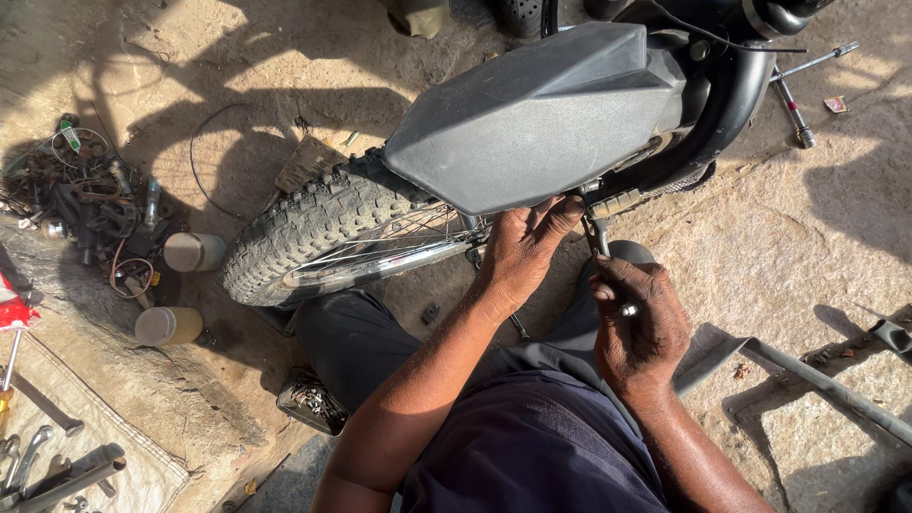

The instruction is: Replacing parts on a bicycle wheel hub and adjusting the fender mounting using pliers and hand tools.

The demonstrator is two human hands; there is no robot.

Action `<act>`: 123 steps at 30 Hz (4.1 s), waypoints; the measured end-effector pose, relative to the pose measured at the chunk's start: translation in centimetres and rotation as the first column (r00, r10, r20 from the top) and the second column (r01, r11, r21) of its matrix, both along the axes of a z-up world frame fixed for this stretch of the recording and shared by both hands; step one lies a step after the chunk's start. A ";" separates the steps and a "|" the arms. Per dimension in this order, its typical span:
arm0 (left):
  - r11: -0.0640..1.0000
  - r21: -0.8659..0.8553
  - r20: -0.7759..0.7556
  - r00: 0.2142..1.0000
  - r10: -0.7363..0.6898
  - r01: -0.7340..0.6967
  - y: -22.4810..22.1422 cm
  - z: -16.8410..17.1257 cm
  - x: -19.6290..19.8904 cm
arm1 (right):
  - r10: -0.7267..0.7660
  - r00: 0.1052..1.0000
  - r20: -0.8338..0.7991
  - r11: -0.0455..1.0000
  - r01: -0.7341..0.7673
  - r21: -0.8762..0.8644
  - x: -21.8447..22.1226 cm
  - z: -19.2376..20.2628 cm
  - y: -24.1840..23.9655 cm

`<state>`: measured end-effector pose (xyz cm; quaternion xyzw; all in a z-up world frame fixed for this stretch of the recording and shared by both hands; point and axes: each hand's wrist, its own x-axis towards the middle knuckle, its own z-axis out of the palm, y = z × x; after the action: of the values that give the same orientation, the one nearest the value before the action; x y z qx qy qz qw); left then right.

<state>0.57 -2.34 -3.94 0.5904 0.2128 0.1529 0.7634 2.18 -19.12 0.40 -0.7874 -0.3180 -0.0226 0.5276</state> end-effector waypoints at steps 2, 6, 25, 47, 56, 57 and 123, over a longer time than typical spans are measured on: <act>1.000 0.015 0.004 1.000 0.008 -0.008 0.2 0.3 0.1 | 0.008 0.999 0.036 1.000 -0.008 0.004 0.2 -0.2 0.1; 0.995 0.090 -0.051 0.998 0.043 -0.039 -0.1 1.4 0.4 | 0.055 0.992 0.110 0.997 -0.060 0.040 0.8 -1.4 0.6; 0.993 0.038 -0.087 0.990 0.115 -0.112 -0.5 2.4 0.5 | 0.066 0.994 0.090 0.997 -0.070 0.040 2.1 0.9 0.0; 0.992 -0.109 -0.220 0.975 0.031 -0.056 0.1 0.7 1.0 | 0.045 0.986 -0.162 0.985 -0.017 0.171 3.3 2.1 -0.4; 0.992 -0.090 -0.110 0.989 -0.100 0.090 1.2 -1.0 1.5 | 0.066 0.988 -0.137 0.979 -0.037 0.200 4.2 1.7 -0.4; 0.987 -0.079 -0.074 0.987 -0.145 0.139 1.6 -1.2 1.4 | 0.064 0.988 -0.141 0.978 -0.034 0.204 4.1 1.8 -0.4; 0.993 -0.093 -0.299 0.953 0.041 -0.072 3.2 -4.7 -18.8 | -0.048 0.995 0.090 0.969 0.025 0.245 6.8 -0.4 1.2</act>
<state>-18.28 0.83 -8.65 0.5603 0.3495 0.0734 0.7474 9.00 -17.92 -0.04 -0.7203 -0.3229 -0.1086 0.6042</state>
